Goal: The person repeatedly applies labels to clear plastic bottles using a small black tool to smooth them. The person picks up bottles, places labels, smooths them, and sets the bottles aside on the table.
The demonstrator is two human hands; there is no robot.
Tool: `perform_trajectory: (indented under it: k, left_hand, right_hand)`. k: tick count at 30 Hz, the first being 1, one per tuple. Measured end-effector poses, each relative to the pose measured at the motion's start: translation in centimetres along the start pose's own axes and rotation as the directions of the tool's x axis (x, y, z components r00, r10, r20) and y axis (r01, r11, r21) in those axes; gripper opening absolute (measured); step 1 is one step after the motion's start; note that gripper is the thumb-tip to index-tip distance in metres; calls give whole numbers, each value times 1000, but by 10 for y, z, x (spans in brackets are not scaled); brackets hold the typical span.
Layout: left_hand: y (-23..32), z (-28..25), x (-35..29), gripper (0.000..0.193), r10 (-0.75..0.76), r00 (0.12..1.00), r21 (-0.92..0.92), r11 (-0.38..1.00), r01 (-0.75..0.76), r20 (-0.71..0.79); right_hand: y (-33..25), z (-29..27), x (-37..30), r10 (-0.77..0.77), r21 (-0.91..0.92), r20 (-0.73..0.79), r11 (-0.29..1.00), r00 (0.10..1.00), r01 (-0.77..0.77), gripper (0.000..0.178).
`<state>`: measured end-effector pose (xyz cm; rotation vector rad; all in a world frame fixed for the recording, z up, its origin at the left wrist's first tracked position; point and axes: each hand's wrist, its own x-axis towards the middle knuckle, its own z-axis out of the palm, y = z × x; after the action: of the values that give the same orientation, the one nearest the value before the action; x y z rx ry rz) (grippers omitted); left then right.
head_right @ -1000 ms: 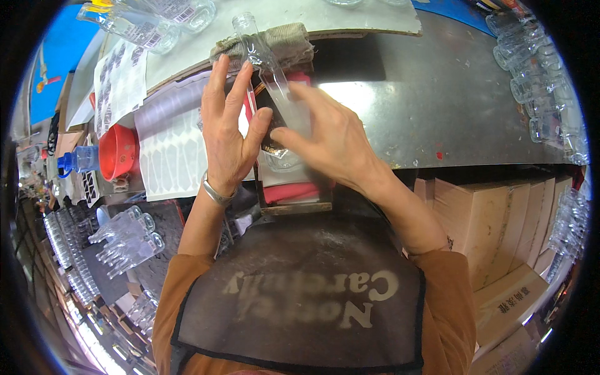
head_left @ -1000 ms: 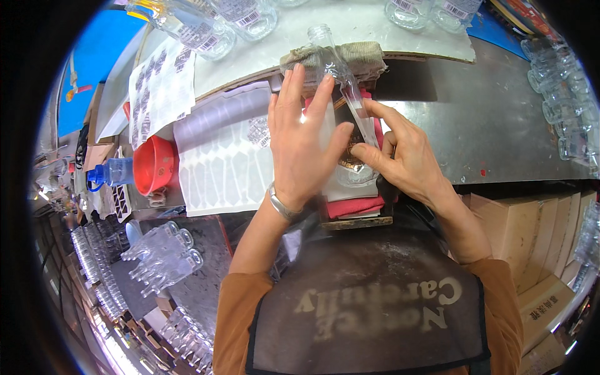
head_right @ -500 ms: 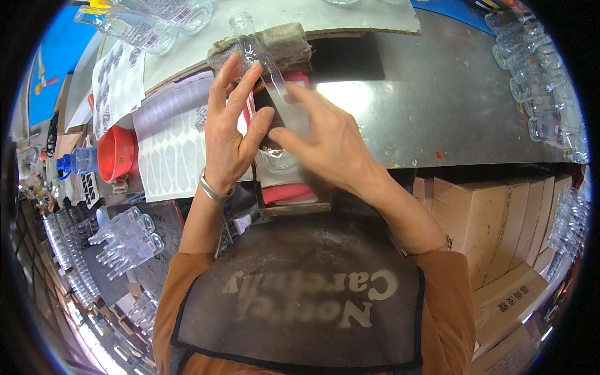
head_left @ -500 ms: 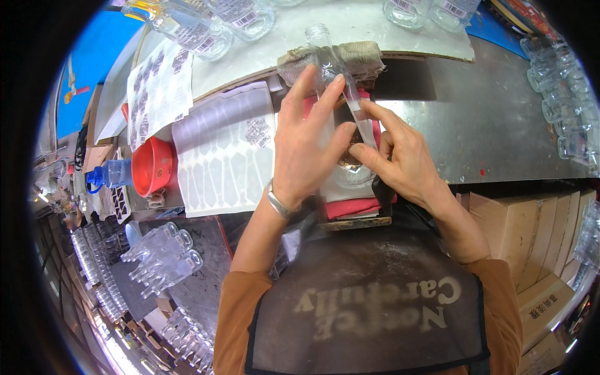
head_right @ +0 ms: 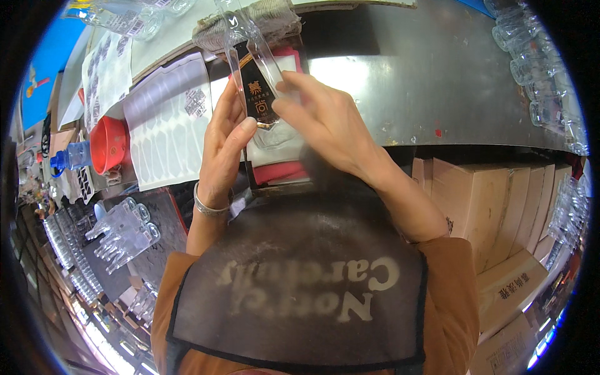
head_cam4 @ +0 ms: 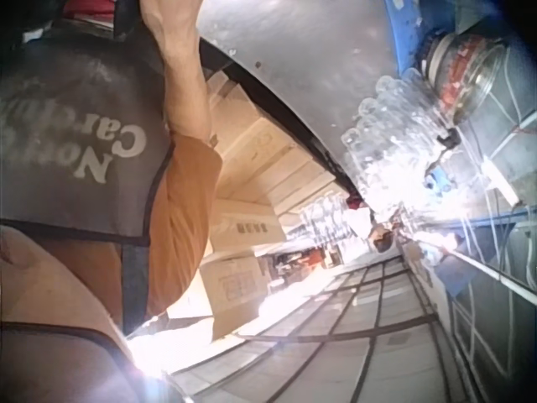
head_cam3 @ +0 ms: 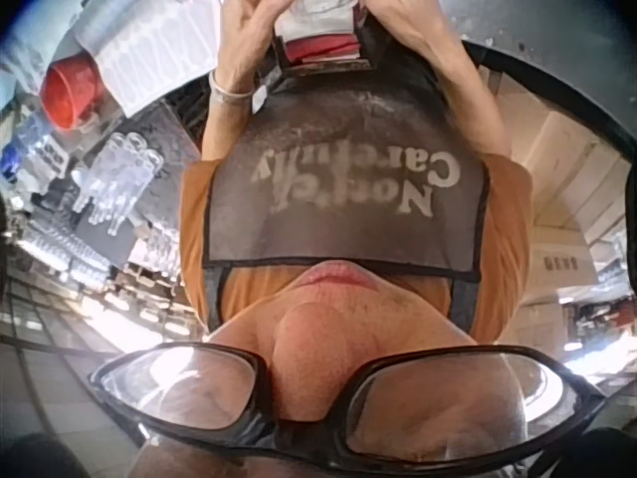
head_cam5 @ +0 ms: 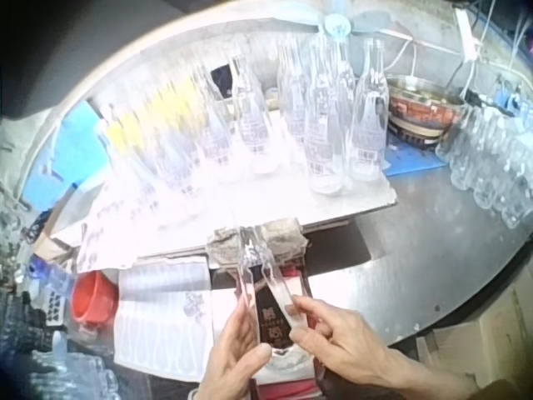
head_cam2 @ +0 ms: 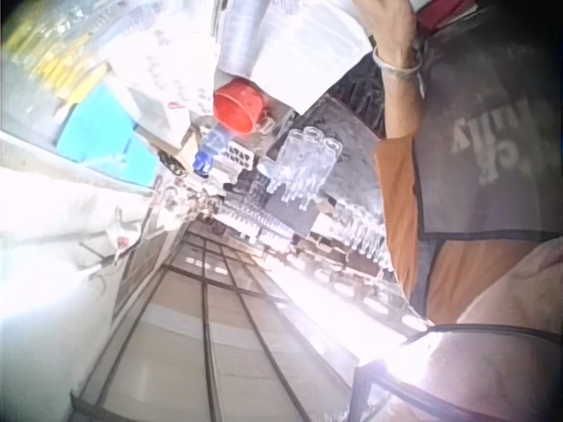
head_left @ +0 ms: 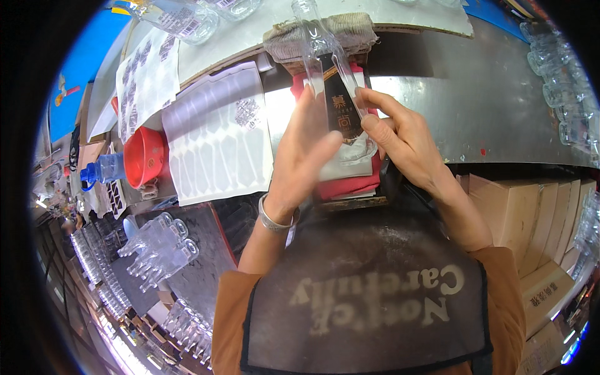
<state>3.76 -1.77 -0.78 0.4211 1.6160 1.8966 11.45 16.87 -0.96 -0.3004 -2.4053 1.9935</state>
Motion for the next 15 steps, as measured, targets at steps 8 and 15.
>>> perform_trajectory:
  k: [8,15]
  left_hand:
    - [-5,-1,1,81,45,997,-25,999,-44,60]
    - [-13,-8,2,69,51,999,-15,999,-51,-4]
  right_hand:
    - [2,5,-2,-5,-26,-17,1000,1000,4,48]
    - [1,5,-1,27,23,-9,999,1000,-27,48]
